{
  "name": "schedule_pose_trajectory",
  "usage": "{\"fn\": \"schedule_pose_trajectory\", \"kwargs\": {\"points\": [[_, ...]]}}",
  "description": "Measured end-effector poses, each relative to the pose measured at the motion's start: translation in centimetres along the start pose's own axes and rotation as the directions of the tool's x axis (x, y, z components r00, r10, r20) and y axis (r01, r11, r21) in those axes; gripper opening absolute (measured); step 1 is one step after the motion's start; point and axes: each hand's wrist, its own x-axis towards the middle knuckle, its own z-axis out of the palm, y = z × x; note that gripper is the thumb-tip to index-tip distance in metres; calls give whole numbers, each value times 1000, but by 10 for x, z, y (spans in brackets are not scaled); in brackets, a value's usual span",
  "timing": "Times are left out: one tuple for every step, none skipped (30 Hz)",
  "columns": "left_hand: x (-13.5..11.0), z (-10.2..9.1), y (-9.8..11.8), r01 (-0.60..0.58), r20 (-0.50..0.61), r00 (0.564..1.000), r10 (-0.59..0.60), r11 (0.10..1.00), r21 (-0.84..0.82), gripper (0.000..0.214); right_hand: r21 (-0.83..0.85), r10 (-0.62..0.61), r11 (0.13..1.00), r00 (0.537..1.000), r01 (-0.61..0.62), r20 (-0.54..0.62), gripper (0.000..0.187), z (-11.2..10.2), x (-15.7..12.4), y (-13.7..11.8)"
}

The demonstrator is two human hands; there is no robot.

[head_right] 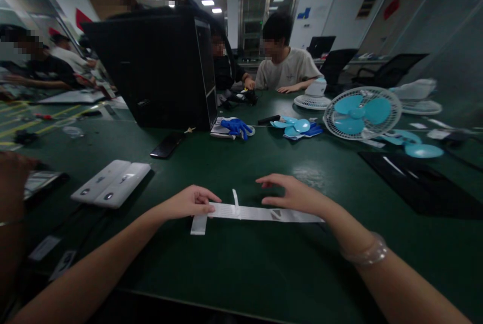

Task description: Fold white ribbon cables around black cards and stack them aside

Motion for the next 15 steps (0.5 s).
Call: {"fn": "schedule_pose_trajectory", "kwargs": {"points": [[0, 0, 0, 9, 8, 1000, -9, 1000, 15, 40, -61, 61, 996, 994, -67, -89, 56, -6, 1, 17], [0, 0, 1, 17, 14, 1000, -17, 1000, 26, 38, -128, 150, 975, 966, -180, -209, 55, -14, 0, 35], [0, 0, 1, 24, 19, 1000, -25, 999, 35, 37, -152, 228, 947, 926, -282, -301, 57, -22, -2, 53], [0, 0, 1, 30, 23, 999, -31, 999, 42, 36, -156, 298, 913, 878, -376, -374, 59, -31, -5, 70], [0, 0, 1, 36, 24, 999, -37, 998, 47, 35, -146, 373, 868, 817, -475, -440, 61, -39, -11, 87], [1, 0, 1, 43, 25, 999, -44, 998, 51, 36, -124, 445, 813, 744, -569, -498, 64, -48, -19, 104], [1, 0, 1, 52, 24, 998, -53, 997, 52, 36, -92, 510, 750, 661, -655, -551, 66, -55, -28, 120], [1, 0, 1, 61, 22, 998, -63, 997, 52, 37, -50, 568, 680, 568, -732, -596, 68, -61, -39, 135], [2, 1, 0, 69, 22, 997, -70, 996, 49, 38, 2, 620, 607, 471, -795, -628, 70, -66, -50, 151], [2, 1, 0, 74, 26, 997, -75, 996, 44, 38, 66, 671, 527, 367, -847, -644, 72, -70, -61, 167], [2, 1, -1, 76, 32, 997, -77, 996, 40, 38, 152, 732, 430, 245, -890, -636, 75, -72, -72, 183], [2, 1, -2, 73, 38, 996, -75, 997, 38, 37, 225, 793, 340, 149, -913, -591, 80, -72, -82, 199], [3, 1, -3, 70, 45, 996, -71, 997, 37, 36, 278, 842, 267, 83, -923, -533, 86, -72, -90, 213], [3, 1, -4, 66, 49, 996, -68, 997, 39, 36, 310, 852, 241, 48, -920, -521, 89, -70, -96, 226], [3, 1, -5, 65, 46, 997, -67, 997, 44, 35, 327, 862, 233, 38, -916, -506, 91, -68, -101, 236]]}}
